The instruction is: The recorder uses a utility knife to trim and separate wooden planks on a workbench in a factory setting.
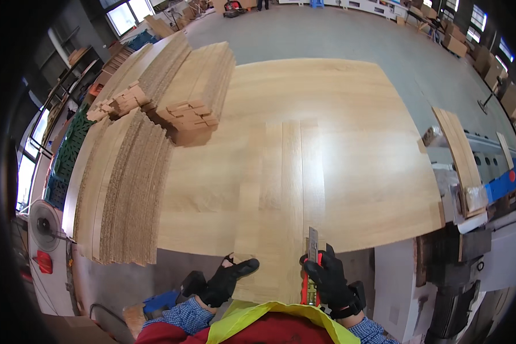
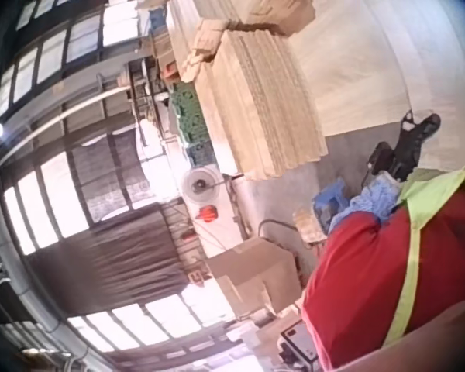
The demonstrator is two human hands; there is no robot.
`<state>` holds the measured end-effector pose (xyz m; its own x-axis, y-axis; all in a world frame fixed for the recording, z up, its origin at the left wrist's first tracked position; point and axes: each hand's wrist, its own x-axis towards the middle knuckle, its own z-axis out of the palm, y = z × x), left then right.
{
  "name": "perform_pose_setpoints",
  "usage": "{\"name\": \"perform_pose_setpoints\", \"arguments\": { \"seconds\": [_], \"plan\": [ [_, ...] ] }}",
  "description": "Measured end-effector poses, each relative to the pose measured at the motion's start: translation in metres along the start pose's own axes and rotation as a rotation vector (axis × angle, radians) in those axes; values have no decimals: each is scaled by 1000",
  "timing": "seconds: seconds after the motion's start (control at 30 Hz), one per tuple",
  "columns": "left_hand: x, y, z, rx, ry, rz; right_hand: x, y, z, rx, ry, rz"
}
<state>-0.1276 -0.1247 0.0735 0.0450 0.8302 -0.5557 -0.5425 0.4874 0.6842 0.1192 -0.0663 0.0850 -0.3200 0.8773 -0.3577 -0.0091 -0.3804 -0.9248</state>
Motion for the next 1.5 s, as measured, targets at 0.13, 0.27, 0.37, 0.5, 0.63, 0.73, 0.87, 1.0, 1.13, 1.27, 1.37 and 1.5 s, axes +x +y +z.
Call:
{"name": "perform_pose_setpoints", "arguments": {
  "seconds": [0.13,0.27,0.37,0.5,0.63,0.73,0.87,1.0,1.13,1.27,1.37,1.5],
  "plan": [
    [37,64,-29,116,16,185,72,-41,39,45,-47,-43],
    [60,158,-52,567,-6,508,150,-112,81,-65,-106,-289],
    [82,232,-79,853,-43,780,207,-165,131,61,-208,-214],
    [141,309,-112,355,-49,613,278,-210,171,56,-318,-280],
    [209,372,-136,217,-31,609,357,-235,194,73,-364,-307],
    [256,406,-161,228,20,600,403,-247,208,94,-426,-316],
    [280,431,-170,328,62,600,464,-241,218,147,-433,-186],
    [288,458,-161,395,156,588,498,-246,225,149,-422,-281],
    [288,493,-186,1271,638,1059,530,-249,252,115,-540,-287],
    [286,485,-126,1760,750,1451,572,-215,268,26,-573,-355],
    [297,456,-166,1898,805,1018,566,-220,303,-485,-403,-645],
    [318,435,-157,1871,879,1333,581,-206,280,-165,-436,-563]
  ]
}}
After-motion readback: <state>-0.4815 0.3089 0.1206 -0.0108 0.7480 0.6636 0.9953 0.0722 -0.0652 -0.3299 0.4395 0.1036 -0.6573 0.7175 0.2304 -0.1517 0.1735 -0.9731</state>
